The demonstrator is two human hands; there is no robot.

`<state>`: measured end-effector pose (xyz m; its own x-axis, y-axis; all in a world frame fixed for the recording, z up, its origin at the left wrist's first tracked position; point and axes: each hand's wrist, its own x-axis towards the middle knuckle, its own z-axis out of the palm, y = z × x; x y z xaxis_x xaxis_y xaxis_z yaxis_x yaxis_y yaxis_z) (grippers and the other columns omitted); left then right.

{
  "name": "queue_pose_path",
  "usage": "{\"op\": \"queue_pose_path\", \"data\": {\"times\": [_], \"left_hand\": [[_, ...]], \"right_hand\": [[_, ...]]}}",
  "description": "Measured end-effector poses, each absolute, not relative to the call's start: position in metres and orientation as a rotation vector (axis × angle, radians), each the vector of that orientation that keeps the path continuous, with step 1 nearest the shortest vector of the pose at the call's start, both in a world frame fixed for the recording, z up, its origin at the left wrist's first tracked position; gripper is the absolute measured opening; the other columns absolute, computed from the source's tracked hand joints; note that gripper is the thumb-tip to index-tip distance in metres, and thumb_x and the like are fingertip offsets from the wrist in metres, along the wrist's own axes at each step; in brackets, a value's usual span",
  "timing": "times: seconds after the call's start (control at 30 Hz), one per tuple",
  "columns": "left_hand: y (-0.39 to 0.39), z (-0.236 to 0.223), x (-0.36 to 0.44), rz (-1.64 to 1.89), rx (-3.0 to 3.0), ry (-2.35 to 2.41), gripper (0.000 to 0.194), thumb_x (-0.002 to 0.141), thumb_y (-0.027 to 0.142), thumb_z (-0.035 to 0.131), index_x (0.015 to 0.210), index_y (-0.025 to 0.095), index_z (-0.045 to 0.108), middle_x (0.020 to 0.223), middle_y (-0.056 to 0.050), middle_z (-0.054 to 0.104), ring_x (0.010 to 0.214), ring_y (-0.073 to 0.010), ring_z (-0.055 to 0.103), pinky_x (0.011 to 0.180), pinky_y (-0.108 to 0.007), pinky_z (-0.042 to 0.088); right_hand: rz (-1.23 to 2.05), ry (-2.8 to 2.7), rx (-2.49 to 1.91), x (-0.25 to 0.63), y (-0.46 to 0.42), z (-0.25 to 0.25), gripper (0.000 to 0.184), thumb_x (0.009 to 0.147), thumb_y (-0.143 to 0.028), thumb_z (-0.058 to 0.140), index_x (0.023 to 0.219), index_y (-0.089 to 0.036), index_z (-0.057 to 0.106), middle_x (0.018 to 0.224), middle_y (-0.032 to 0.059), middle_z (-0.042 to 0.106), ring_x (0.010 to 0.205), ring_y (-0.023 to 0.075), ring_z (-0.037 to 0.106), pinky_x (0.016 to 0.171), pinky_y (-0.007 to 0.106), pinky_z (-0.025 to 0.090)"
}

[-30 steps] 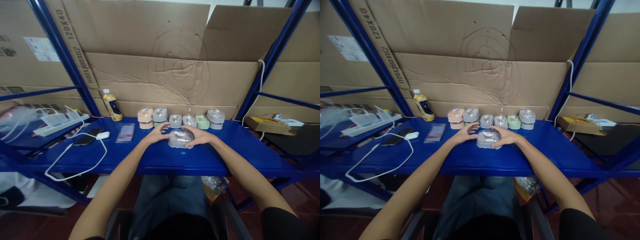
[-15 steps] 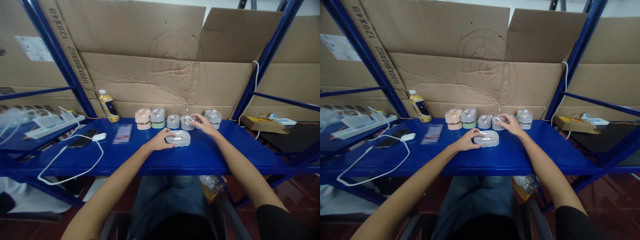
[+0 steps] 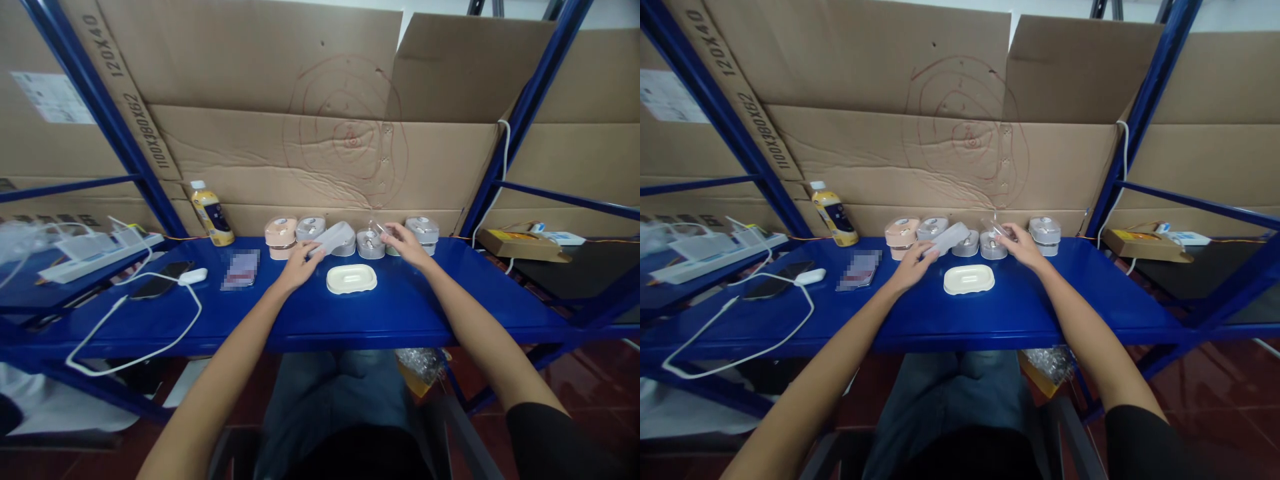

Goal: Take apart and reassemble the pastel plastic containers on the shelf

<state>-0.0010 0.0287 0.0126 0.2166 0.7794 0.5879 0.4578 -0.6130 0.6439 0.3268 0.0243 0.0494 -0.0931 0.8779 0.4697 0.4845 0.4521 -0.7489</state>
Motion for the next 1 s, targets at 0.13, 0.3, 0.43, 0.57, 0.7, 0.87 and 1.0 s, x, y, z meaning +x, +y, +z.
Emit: {"op": "queue_pose_path", "data": {"times": [0.13, 0.3, 0.43, 0.57, 0.7, 0.87, 1.0], "left_hand": [[0.019, 0.015, 0.003, 1.165, 2.321, 1.055, 0.039, 0.093, 0.048, 0.062, 0.114, 0.020, 0.078, 0.123, -0.013, 0.061, 0.120, -0.0314, 0.060, 0.106, -0.044, 0.048], [0.002, 0.014, 0.015, 0.943, 2.484, 0.898, 0.031, 0.087, 0.045, 0.072, 0.108, 0.023, 0.080, 0.126, -0.013, 0.058, 0.126, -0.0346, 0.059, 0.115, -0.049, 0.042], [0.000, 0.008, 0.020, 0.878, 2.492, 0.872, 0.041, 0.079, 0.042, 0.081, 0.116, 0.025, 0.076, 0.130, -0.011, 0.058, 0.129, -0.0345, 0.057, 0.116, -0.047, 0.043], [0.005, 0.001, 0.025, 0.992, 2.354, 0.909, 0.084, 0.065, 0.044, 0.093, 0.137, 0.022, 0.057, 0.133, -0.014, 0.062, 0.127, -0.0372, 0.059, 0.111, -0.051, 0.046], [0.009, -0.004, 0.030, 1.020, 2.185, 0.908, 0.102, 0.059, 0.044, 0.097, 0.144, 0.022, 0.045, 0.130, -0.014, 0.066, 0.120, -0.0359, 0.065, 0.104, -0.049, 0.051], [0.012, -0.006, 0.030, 1.013, 2.165, 0.899, 0.102, 0.060, 0.043, 0.097, 0.143, 0.021, 0.043, 0.128, -0.015, 0.068, 0.117, -0.0347, 0.068, 0.101, -0.047, 0.052], [0.013, -0.006, 0.030, 1.022, 2.140, 0.889, 0.096, 0.059, 0.042, 0.097, 0.139, 0.021, 0.047, 0.127, -0.014, 0.069, 0.116, -0.0338, 0.068, 0.100, -0.046, 0.053]], "right_hand": [[0.503, -1.750, -1.155, 0.326, 0.025, 0.049, 0.051, 0.086, -0.054, 0.066, 0.125, -0.022, 0.063, 0.117, 0.0075, 0.073, 0.106, 0.0262, 0.069, 0.096, 0.044, 0.057], [0.512, -1.778, -1.158, 0.323, 0.021, 0.049, 0.054, 0.084, -0.053, 0.069, 0.127, -0.021, 0.062, 0.121, 0.0088, 0.072, 0.110, 0.0269, 0.068, 0.101, 0.048, 0.054], [0.586, -2.023, -1.043, 0.320, 0.013, 0.050, 0.064, 0.075, -0.049, 0.080, 0.131, -0.023, 0.063, 0.133, 0.0087, 0.069, 0.122, 0.0285, 0.065, 0.109, 0.049, 0.049], [0.640, -2.269, -0.957, 0.311, 0.007, 0.048, 0.076, 0.067, -0.045, 0.088, 0.136, -0.026, 0.064, 0.137, 0.0078, 0.067, 0.123, 0.0290, 0.065, 0.110, 0.049, 0.049], [0.508, -2.390, -0.905, 0.298, 0.009, 0.043, 0.081, 0.064, -0.045, 0.090, 0.139, -0.027, 0.064, 0.138, 0.0077, 0.067, 0.127, 0.0299, 0.063, 0.114, 0.050, 0.046], [0.427, -2.442, -0.840, 0.289, 0.012, 0.040, 0.080, 0.066, -0.046, 0.090, 0.140, -0.028, 0.063, 0.141, 0.0079, 0.065, 0.130, 0.0303, 0.061, 0.116, 0.052, 0.043], [0.438, -2.455, -0.859, 0.289, 0.011, 0.043, 0.080, 0.067, -0.047, 0.089, 0.141, -0.029, 0.063, 0.143, 0.0070, 0.064, 0.131, 0.0298, 0.060, 0.117, 0.051, 0.042]]}}
